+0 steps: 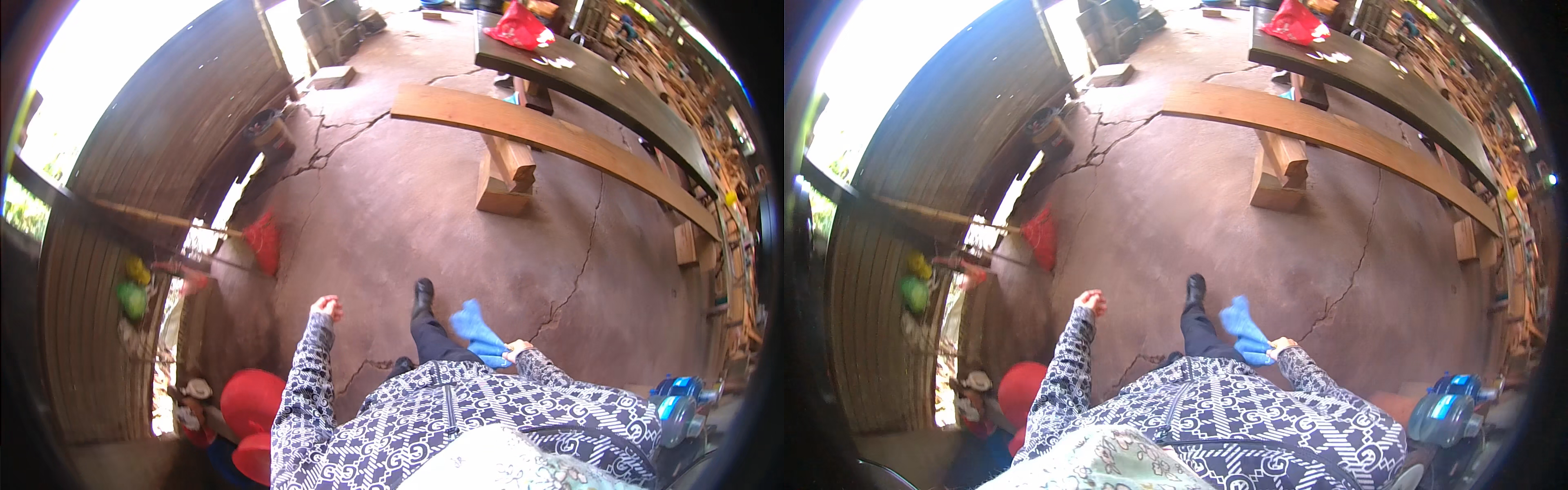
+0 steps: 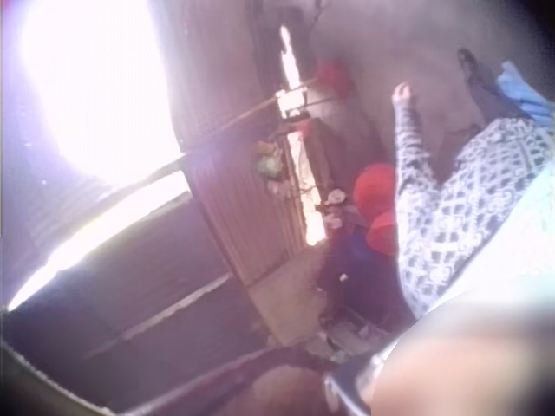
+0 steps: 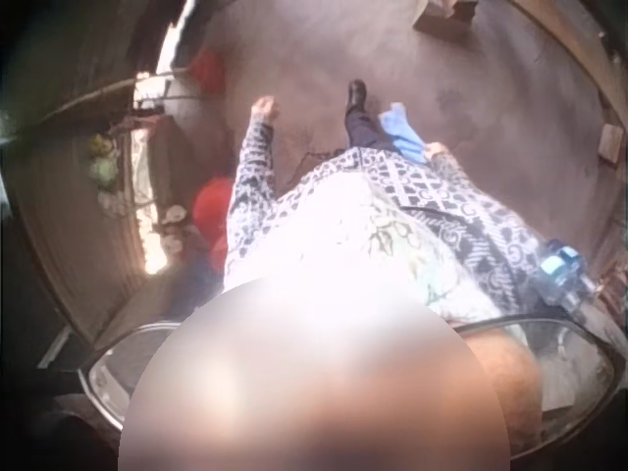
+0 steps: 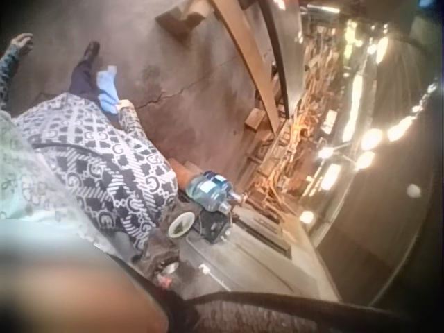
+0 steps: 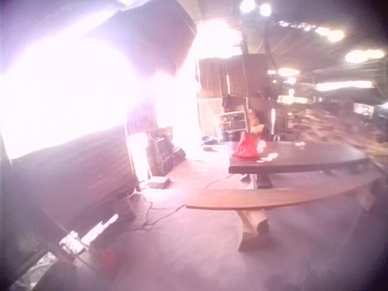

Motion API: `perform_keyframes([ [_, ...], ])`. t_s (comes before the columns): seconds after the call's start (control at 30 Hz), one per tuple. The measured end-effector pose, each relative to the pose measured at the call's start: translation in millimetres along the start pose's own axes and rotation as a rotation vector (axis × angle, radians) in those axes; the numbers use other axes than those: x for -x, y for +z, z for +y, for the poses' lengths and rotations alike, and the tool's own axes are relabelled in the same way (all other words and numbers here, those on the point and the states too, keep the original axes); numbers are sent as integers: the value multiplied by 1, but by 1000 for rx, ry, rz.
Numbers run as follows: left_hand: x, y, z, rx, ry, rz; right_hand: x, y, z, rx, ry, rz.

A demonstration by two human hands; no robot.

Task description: The person sifts small brown seeds in a red colander, then moves to a gas stove to stir green leafy vegetables in a pot with chopsticks. They add a white powder from a jar into the pot, stir again, and lift the pot off the burner using a cloth.

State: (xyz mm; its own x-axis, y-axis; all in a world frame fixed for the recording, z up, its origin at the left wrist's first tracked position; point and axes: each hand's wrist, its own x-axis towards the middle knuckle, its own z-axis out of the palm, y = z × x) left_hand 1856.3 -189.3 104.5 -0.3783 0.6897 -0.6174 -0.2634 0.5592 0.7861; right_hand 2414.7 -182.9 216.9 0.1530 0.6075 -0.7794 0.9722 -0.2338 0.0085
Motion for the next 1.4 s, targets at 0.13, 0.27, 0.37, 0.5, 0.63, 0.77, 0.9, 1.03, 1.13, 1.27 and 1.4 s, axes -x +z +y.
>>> perform_keyframes([
  [0.13,-57,31,99,78,209,-48,-27,-25,-32,85,50,-127],
  [0.27,-41,26,13,-23,94,-120,-61,20,20,199,71,-177],
  [0.37,-77,0,3,-57,20,-108,-119,-71,-64,184,63,-185],
  [0.5,10,-37,-35,25,-80,-14,-152,-104,-87,339,-2,-109],
  [0.63,-4,-56,-26,-8,-247,89,-182,-200,-178,39,-79,153],
  [0.77,-92,-74,18,-91,-292,60,-244,-242,-238,64,-68,202],
  [0.9,-205,-77,80,-161,-253,-28,-280,-229,-284,85,55,111],
  [1.03,-395,-108,214,-219,46,-108,-295,-261,-376,-134,67,35],
  [1.13,-513,-115,334,-236,341,-296,-291,-220,-392,-232,122,-41],
  [1.27,-640,-34,493,-71,297,-96,-353,-186,-409,15,-54,-166],
  [1.4,-679,38,544,33,479,-338,-387,-175,-433,-46,-236,-359],
])
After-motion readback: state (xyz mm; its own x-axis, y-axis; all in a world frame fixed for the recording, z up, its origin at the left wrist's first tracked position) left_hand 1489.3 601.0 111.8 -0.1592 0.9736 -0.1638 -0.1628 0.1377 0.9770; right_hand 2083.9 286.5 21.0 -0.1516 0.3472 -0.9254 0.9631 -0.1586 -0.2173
